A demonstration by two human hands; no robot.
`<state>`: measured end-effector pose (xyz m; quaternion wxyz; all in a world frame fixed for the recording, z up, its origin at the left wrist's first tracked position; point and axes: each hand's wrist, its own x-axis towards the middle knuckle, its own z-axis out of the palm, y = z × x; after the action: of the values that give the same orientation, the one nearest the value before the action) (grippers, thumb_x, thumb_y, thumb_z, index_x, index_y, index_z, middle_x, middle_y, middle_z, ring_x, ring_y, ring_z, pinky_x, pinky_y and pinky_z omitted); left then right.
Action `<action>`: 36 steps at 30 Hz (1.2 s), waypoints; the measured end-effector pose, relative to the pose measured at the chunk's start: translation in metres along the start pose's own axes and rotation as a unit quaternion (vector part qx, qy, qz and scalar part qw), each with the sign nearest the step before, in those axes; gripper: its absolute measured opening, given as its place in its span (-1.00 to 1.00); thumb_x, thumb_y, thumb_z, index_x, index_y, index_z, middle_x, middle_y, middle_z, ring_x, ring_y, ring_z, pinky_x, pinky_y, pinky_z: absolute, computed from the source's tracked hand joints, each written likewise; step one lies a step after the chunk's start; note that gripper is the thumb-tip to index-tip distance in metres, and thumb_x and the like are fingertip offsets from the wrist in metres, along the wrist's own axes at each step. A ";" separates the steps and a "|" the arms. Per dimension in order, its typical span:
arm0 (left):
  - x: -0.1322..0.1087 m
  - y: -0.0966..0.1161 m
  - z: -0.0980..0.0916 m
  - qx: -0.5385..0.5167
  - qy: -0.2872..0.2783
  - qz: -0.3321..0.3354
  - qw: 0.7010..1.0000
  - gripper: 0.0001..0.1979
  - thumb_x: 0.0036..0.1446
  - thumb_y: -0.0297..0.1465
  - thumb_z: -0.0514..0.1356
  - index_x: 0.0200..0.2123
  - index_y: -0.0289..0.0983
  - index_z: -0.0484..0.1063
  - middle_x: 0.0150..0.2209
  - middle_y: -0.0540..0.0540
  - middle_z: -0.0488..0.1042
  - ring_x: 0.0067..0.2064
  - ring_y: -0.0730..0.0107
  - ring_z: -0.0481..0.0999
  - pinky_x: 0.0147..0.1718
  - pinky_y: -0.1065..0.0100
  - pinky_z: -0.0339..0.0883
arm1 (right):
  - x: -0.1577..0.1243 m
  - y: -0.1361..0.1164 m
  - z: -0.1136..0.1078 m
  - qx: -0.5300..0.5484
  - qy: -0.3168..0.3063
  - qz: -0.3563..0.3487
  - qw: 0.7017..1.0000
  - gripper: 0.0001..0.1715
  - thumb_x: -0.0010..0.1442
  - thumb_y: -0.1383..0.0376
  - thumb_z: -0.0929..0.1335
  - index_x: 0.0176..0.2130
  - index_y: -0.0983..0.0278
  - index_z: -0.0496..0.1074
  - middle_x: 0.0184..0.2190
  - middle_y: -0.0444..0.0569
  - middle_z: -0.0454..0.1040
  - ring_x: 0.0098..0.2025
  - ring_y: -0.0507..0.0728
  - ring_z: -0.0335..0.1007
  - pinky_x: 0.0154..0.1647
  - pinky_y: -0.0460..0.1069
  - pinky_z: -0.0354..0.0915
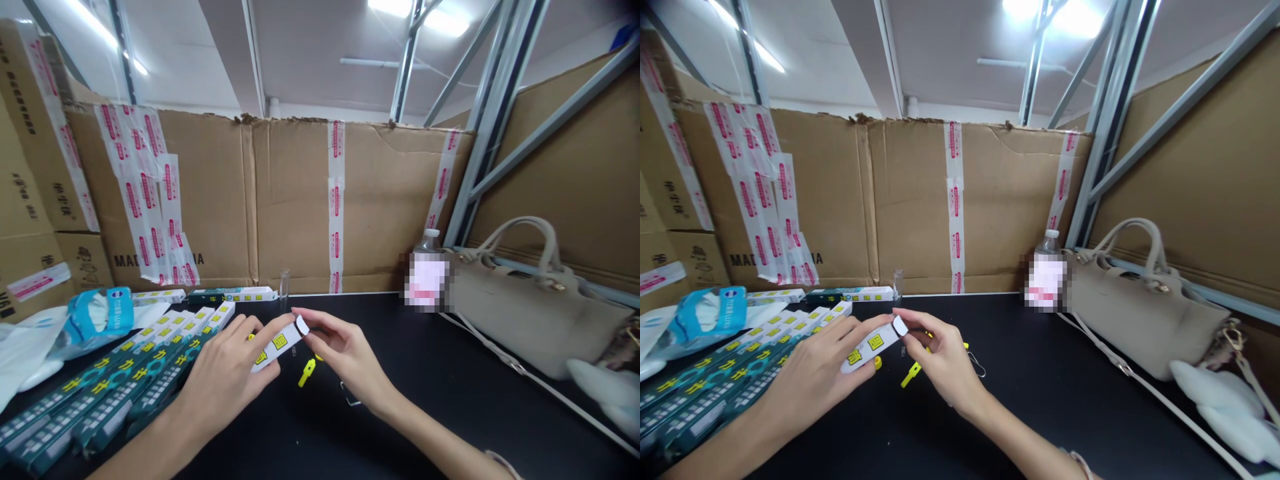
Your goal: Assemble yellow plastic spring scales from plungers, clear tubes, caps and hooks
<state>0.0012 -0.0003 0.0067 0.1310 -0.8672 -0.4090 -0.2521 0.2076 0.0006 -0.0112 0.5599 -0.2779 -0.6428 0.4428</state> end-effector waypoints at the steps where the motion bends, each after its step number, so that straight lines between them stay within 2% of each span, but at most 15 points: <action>1: 0.000 0.000 0.000 0.001 0.002 0.000 1.000 -0.36 0.11 -0.53 0.16 0.22 0.05 0.16 -0.29 0.02 0.38 -0.27 0.28 0.45 -0.33 0.32 0.27 | 0.000 -0.001 0.000 0.000 0.000 0.001 1.000 -0.63 0.21 0.25 0.39 0.03 0.13 0.51 -0.01 -0.02 0.54 0.01 0.18 0.46 0.08 0.09 0.35; 7: 0.001 -0.001 0.000 -0.004 0.006 0.004 1.000 -0.38 0.12 -0.52 0.16 0.21 0.03 0.17 -0.30 0.02 0.36 -0.30 0.29 0.44 -0.34 0.32 0.26 | 0.001 -0.001 0.000 -0.004 0.001 0.000 1.000 -0.63 0.23 0.21 0.38 0.05 0.08 0.50 0.04 -0.04 0.51 0.08 0.19 0.42 0.11 0.10 0.34; 11: 0.002 -0.002 -0.001 -0.026 -0.003 -0.003 1.000 -0.41 0.12 -0.49 0.16 0.20 0.02 0.18 -0.27 0.02 0.37 -0.26 0.26 0.45 -0.29 0.29 0.28 | 0.003 0.002 -0.004 -0.032 -0.021 -0.038 0.999 -0.53 0.28 0.24 0.34 0.17 0.00 0.37 0.09 -0.05 0.44 -0.10 0.09 0.45 0.02 0.07 0.38; 14: 0.003 -0.003 -0.004 -0.039 -0.010 -0.017 0.999 -0.43 0.12 -0.48 0.16 0.19 0.03 0.20 -0.26 0.02 0.39 -0.24 0.26 0.44 -0.28 0.30 0.28 | 0.005 0.002 -0.008 -0.053 -0.046 -0.038 0.997 -0.59 0.26 0.23 0.36 0.10 0.04 0.44 0.02 -0.03 0.47 -0.16 0.09 0.45 -0.04 0.06 0.42; 18: 0.003 -0.002 -0.005 -0.044 -0.014 -0.008 0.999 -0.39 0.11 -0.47 0.15 0.21 0.06 0.19 -0.30 0.03 0.39 -0.27 0.28 0.44 -0.33 0.34 0.27 | 0.009 0.002 -0.013 -0.020 -0.028 -0.008 0.999 -0.60 0.12 0.23 0.47 -0.01 0.14 0.51 -0.15 -0.06 0.55 -0.09 0.14 0.47 -0.03 0.07 0.42; 25: 0.000 0.001 0.000 -0.031 -0.019 0.005 0.999 -0.40 0.08 -0.49 0.15 0.18 0.05 0.24 -0.35 0.05 0.38 -0.31 0.29 0.44 -0.39 0.37 0.21 | 0.016 0.000 -0.017 0.027 0.008 0.060 0.998 -0.51 -0.17 0.27 0.60 -0.22 0.22 0.46 -0.34 -0.17 0.51 -0.38 0.04 0.50 -0.27 -0.03 0.45; 28: 0.000 0.000 0.001 -0.023 -0.024 0.003 0.999 -0.39 0.08 -0.51 0.14 0.19 0.05 0.22 -0.34 0.04 0.39 -0.30 0.27 0.45 -0.39 0.36 0.22 | 0.013 -0.001 -0.014 0.016 0.024 0.052 0.998 -0.53 -0.12 0.25 0.58 -0.22 0.21 0.42 -0.37 -0.16 0.56 -0.34 0.08 0.53 -0.24 -0.01 0.45; 31: 0.000 0.000 0.002 -0.021 -0.021 -0.003 1.000 -0.35 0.08 -0.51 0.15 0.22 0.05 0.17 -0.31 0.03 0.42 -0.27 0.23 0.47 -0.36 0.33 0.25 | 0.007 -0.002 -0.008 -0.017 0.059 0.044 0.997 -0.54 -0.03 0.22 0.54 -0.13 0.19 0.42 -0.35 -0.11 0.61 -0.27 0.15 0.57 -0.20 0.05 0.47; 33: 0.000 0.000 0.003 -0.030 -0.010 -0.018 0.999 -0.34 0.08 -0.50 0.16 0.24 -0.02 0.13 -0.24 -0.01 0.45 -0.22 0.21 0.50 -0.33 0.31 0.29 | 0.004 -0.002 -0.005 -0.047 0.070 0.037 0.996 -0.57 0.03 0.21 0.52 -0.09 0.19 0.44 -0.30 -0.07 0.63 -0.22 0.19 0.58 -0.16 0.08 0.49; 36: -0.001 -0.001 0.003 -0.044 -0.001 -0.049 0.998 -0.38 0.08 -0.49 0.17 0.22 -0.13 0.14 -0.19 -0.06 0.47 -0.18 0.17 0.53 -0.28 0.26 0.34 | -0.001 -0.001 -0.001 -0.093 0.055 0.004 0.994 -0.67 0.14 0.19 0.45 -0.07 0.18 0.49 -0.16 -0.02 0.62 -0.07 0.22 0.56 -0.03 0.09 0.47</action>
<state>0.0013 0.0013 0.0038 0.0797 -0.8515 -0.4395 -0.2747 0.2090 -0.0005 -0.0107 0.5645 -0.3549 -0.6483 0.3675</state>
